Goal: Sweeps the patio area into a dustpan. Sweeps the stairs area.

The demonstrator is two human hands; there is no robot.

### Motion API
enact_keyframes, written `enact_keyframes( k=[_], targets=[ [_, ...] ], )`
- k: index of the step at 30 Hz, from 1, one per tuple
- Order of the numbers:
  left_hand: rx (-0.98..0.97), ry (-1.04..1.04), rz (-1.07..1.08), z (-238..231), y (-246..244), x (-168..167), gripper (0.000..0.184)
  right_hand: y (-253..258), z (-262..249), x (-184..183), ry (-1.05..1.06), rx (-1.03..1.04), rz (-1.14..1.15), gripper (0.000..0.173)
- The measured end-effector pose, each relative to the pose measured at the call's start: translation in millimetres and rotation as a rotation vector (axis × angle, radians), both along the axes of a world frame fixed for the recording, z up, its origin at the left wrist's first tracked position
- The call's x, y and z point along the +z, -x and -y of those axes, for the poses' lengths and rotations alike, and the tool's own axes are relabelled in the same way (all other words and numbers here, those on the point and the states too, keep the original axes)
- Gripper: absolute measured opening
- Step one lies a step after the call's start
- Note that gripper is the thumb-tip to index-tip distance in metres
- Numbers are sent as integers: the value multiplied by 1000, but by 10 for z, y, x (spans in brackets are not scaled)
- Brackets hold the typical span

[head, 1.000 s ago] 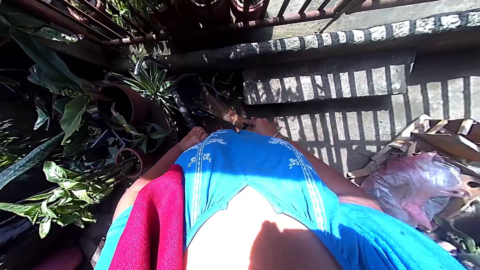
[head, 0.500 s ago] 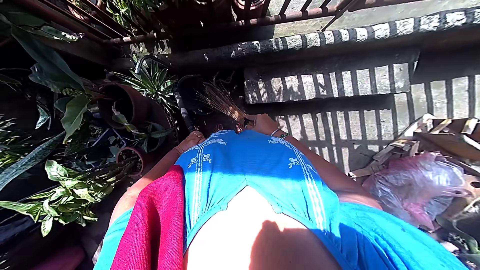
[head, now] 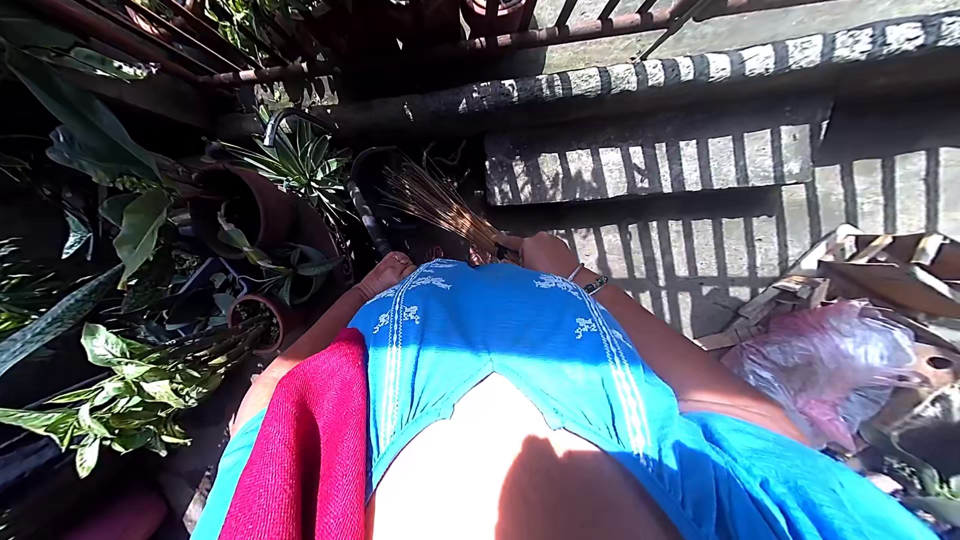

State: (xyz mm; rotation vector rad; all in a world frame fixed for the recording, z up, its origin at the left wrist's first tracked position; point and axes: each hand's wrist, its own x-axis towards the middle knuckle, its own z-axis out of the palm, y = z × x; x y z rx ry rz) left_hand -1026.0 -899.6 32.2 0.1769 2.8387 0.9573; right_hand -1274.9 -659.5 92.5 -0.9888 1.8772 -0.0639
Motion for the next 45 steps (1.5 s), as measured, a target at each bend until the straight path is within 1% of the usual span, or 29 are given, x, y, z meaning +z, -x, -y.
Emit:
enact_keyframes(
  k=[2, 4, 6, 8, 10, 12, 15, 18, 20, 22, 23, 24, 27, 29, 31, 33, 35, 37, 40, 41, 43, 45],
  targets=[
    [-20, -1, 4, 5, 36, 1, 23, -2, 15, -80, 3, 11, 5, 51],
    [-39, 26, -65, 18, 43, -15, 23, -43, 38, -231, -43, 14, 4, 52],
    [-53, 72, -135, 48, 45, 4, 22, -80, 27, -365, -89, 12, -10, 48],
    [-49, 86, -129, 81, 39, 55, 23, -81, -30, -450, -85, 0, -11, 45],
    [-42, 68, -60, 88, 25, 63, 23, -83, -107, -433, -85, 3, 12, 44],
    [-45, 46, 9, 79, 51, 45, 24, -82, -164, -329, -89, -3, 36, 44],
    [-62, 47, -18, 65, 78, 20, 25, -122, -153, -199, -62, -6, 68, 45],
    [-73, 30, -1, 46, 81, 11, 24, -172, -41, -200, -82, 24, 68, 50],
    [-65, 20, 10, 21, 73, 25, 24, -195, -14, -329, -118, 15, 58, 48],
    [-51, 14, -24, 48, 68, 13, 24, -184, -84, -604, -96, 1, 20, 41],
    [-46, 11, -19, 67, 64, 14, 25, -171, -128, -695, -81, 3, -2, 36],
    [-40, 5, 6, 72, 53, 19, 26, -155, -171, -718, -78, -5, -14, 36],
    [-39, 17, 20, 43, 3, -13, 25, -100, -286, -645, -26, -103, 22, 45],
    [-49, 30, 7, 26, -13, -16, 24, -40, -326, -586, 63, -246, 82, 48],
    [-57, 23, 4, 15, -19, 35, 24, -11, -308, -573, 187, -431, 128, 44],
    [-44, -3, 70, 6, -25, 103, 25, -16, -227, -601, 240, -597, 165, 43],
    [18, -62, 197, -2, -39, 104, 28, -57, -121, -658, 247, -690, 194, 46],
    [55, -121, 264, 16, -102, -38, 30, -104, -42, -695, 235, -658, 218, 48],
    [26, -109, 181, 42, -203, -161, 30, -132, -7, -700, 159, -497, 234, 45],
    [24, -92, 147, 47, -214, -146, 29, -131, -17, -704, 133, -453, 221, 43],
    [24, -67, 99, 43, -214, -11, 29, -128, -82, -698, 111, -386, 185, 41],
    [-16, 8, -34, 57, -225, 87, 25, -122, -153, -679, 107, -363, 160, 43]
  ],
)
